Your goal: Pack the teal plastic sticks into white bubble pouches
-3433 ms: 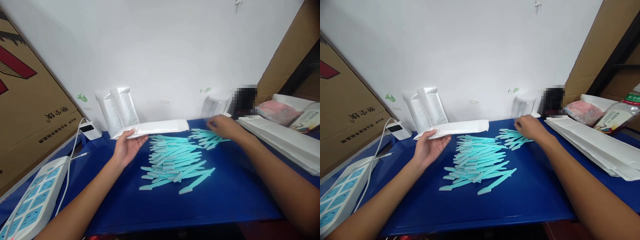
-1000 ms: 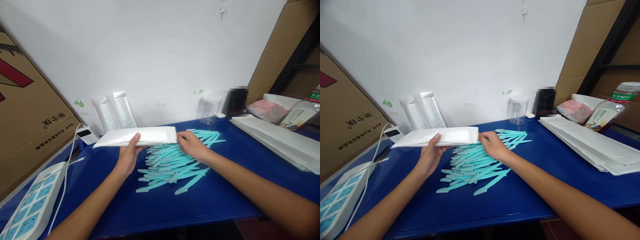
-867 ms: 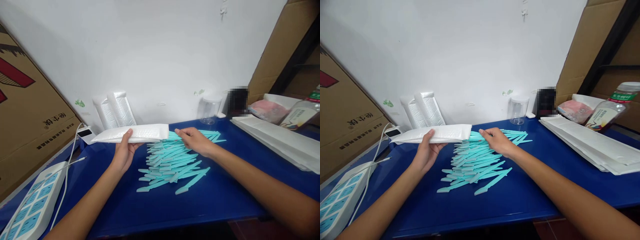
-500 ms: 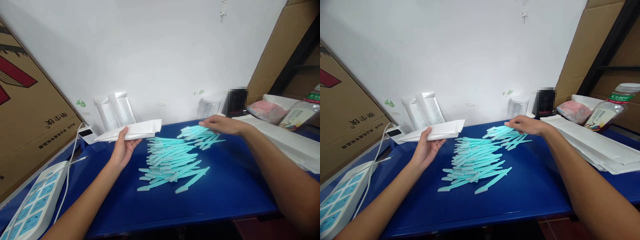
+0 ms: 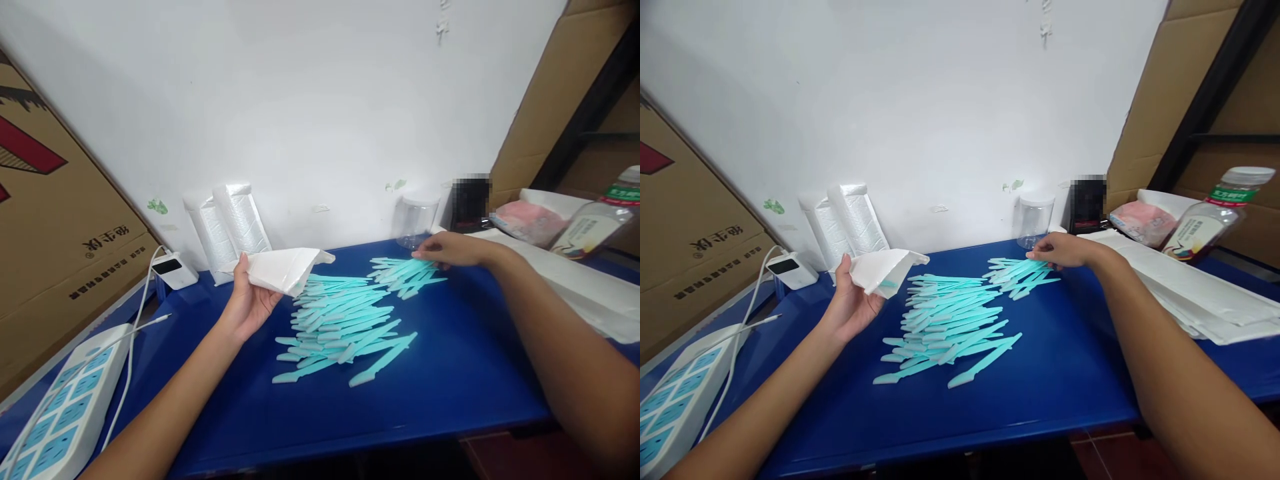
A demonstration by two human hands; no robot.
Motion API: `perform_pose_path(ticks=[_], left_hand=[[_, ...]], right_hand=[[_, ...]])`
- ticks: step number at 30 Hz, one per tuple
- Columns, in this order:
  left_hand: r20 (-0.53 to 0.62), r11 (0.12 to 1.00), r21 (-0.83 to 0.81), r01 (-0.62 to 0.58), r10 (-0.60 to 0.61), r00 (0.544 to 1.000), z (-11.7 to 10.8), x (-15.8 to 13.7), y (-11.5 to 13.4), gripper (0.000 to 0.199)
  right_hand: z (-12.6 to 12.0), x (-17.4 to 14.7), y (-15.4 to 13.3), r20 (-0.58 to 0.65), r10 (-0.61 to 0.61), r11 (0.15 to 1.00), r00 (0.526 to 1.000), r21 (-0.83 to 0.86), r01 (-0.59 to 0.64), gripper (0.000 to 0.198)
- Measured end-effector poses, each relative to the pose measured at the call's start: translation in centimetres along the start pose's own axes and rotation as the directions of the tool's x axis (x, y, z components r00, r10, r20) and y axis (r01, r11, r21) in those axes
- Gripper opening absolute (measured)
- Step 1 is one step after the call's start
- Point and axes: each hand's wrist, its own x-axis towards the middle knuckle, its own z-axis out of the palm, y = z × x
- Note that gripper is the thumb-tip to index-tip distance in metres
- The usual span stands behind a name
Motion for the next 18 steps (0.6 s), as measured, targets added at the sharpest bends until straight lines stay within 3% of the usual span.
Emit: perform_pose_path(ticks=[3, 5, 7, 8, 10, 12, 15, 18], left_hand=[[0.0, 0.999, 0.041, -0.02, 0.02, 1.0, 0.1, 0.0, 0.1, 0.053], [-0.002, 0.997, 0.064, -0.053, 0.053, 0.999, 0.1, 0.0, 0.1, 0.053], [-0.002, 0.987, 0.108, -0.121, 0.122, 0.993, 0.1, 0.0, 0.0, 0.055], [0.0, 0.976, 0.141, -0.167, 0.168, 0.986, 0.0, 0.0, -0.2, 0.057], [0.015, 0.942, 0.214, -0.258, 0.262, 0.965, -0.2, 0.0, -0.5, 0.064], [0.036, 0.906, 0.264, -0.331, 0.334, 0.942, -0.3, -0.2, -0.8, 0.069], [0.057, 0.875, 0.291, -0.386, 0.387, 0.92, -0.2, -0.5, -1.2, 0.072], [0.062, 0.865, 0.31, -0.394, 0.395, 0.917, 0.1, -0.9, -1.4, 0.071]], right_hand=[[-0.4, 0.2, 0.2, -0.121, -0.061, 0.994, 0.991, -0.094, 0.05, 0.051], [-0.3, 0.2, -0.9, -0.258, -0.104, 0.989, 0.96, -0.133, 0.071, 0.042], [0.6, -0.1, -3.1, -0.342, -0.13, 0.991, 0.93, -0.052, 0.12, 0.038], [1.6, -0.3, -4.6, -0.32, -0.141, 0.984, 0.937, 0.055, 0.167, 0.038], [4.4, -1.0, -8.0, -0.14, -0.2, 0.896, 0.97, 0.374, 0.239, 0.041], [7.9, -1.8, -11.5, -0.046, -0.286, 0.738, 0.957, 0.626, 0.25, 0.042], [12.6, -3.1, -15.3, -0.09, -0.327, 0.609, 0.941, 0.741, 0.282, 0.035], [14.7, -3.9, -16.6, -0.194, -0.303, 0.537, 0.933, 0.774, 0.335, 0.029]])
